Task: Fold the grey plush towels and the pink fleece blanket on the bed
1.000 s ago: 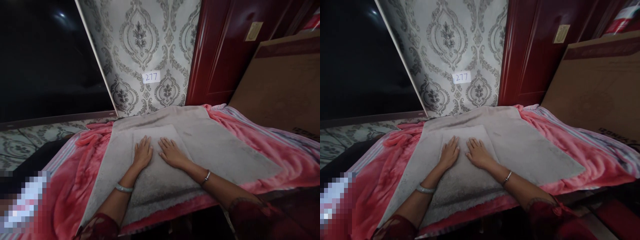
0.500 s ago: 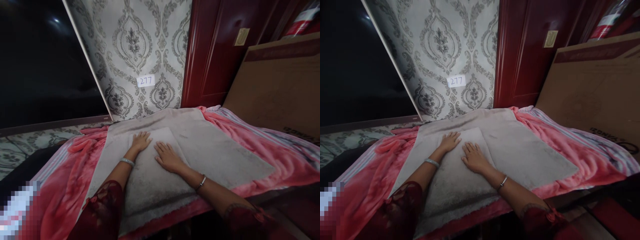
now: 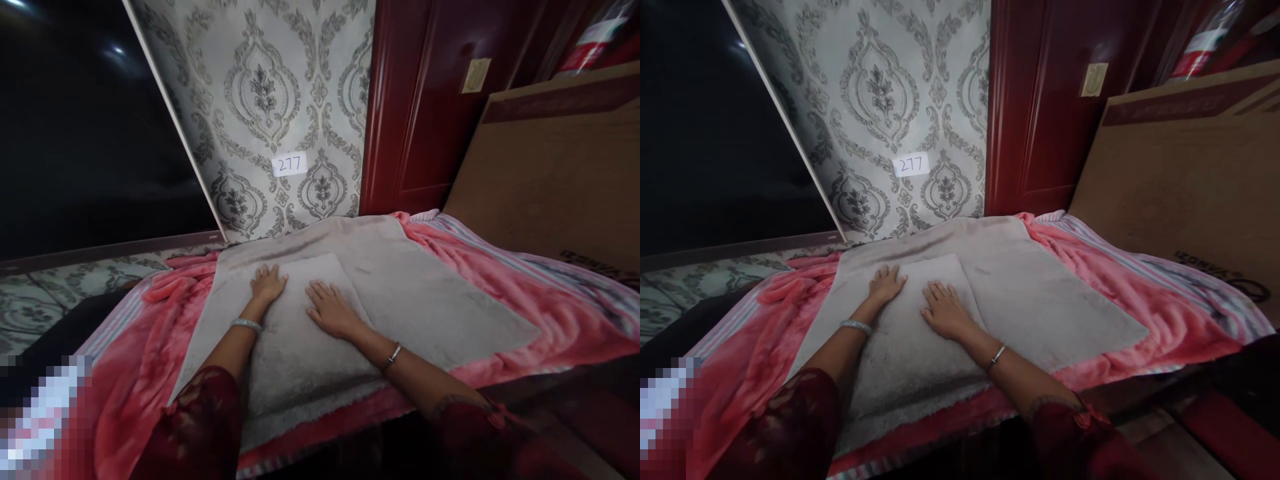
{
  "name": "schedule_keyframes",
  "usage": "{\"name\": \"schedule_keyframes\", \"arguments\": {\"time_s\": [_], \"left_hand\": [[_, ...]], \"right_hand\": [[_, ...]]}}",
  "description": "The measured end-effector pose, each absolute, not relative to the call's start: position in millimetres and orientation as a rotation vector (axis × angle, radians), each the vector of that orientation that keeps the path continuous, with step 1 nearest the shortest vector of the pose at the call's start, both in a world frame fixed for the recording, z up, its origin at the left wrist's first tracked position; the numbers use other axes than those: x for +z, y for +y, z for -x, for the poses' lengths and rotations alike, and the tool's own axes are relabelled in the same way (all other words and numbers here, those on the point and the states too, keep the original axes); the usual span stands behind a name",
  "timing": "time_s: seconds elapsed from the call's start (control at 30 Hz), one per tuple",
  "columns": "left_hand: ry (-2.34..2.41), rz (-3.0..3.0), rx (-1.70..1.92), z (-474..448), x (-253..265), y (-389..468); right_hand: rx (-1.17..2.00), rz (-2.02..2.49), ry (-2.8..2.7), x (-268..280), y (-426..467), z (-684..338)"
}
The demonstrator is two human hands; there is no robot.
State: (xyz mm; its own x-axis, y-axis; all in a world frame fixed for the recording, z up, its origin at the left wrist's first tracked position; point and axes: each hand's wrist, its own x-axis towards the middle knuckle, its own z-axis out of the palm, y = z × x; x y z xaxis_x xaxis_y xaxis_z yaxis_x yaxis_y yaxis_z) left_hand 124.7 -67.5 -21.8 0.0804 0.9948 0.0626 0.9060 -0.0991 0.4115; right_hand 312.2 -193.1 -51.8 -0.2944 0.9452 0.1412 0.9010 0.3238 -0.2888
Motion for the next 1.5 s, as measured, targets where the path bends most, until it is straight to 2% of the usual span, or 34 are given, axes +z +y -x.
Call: {"name": "schedule_keyframes", "arguments": {"time_s": [0.13, 0.3, 0.47, 0.63, 0.77, 0.9, 1.07, 1.2, 1.5], "left_hand": [[1.82, -1.99, 0.629, -91.3, -26.3, -98.4], [1.486, -1.532, 1.124, -55.0, -45.0, -175.2], [1.355, -2.043, 1.001, -43.9, -64.1, -264.7], [1.353, -2.196, 0.937, -50.8, -76.5, -305.9], [1.444, -1.899, 1.184, -62.1, -81.5, -311.9], [1.297, -1.291, 1.466, -71.8, -75.9, -322.8], [1.11, -0.697, 1.533, -66.6, -58.6, -336.4], [1.061, -0.481, 1.479, -60.6, -48.7, -344.1], [1.03, -0.232, 1.536, -80.7, -33.5, -377.2]], "right_hand": [[0.217, 1.639, -2.297, -56.1, -192.3, -314.3], [0.245, 1.553, -2.276, -62.3, -182.4, -320.6], [0.365, 1.422, -2.125, -75.9, -179.7, -352.5], [0.483, 1.407, -1.564, -107.3, -225.3, -395.8], [0.819, 1.279, -1.119, -113.6, -275.0, -401.8], [1.081, 1.13, -0.805, -94.8, -305.9, -394.5], [1.534, 0.949, -0.476, -73.8, -323.9, -386.4], [1.577, 0.817, -0.409, -70.4, -336.1, -369.7], [1.552, 0.828, -0.403, -67.6, -331.6, -343.3]]}}
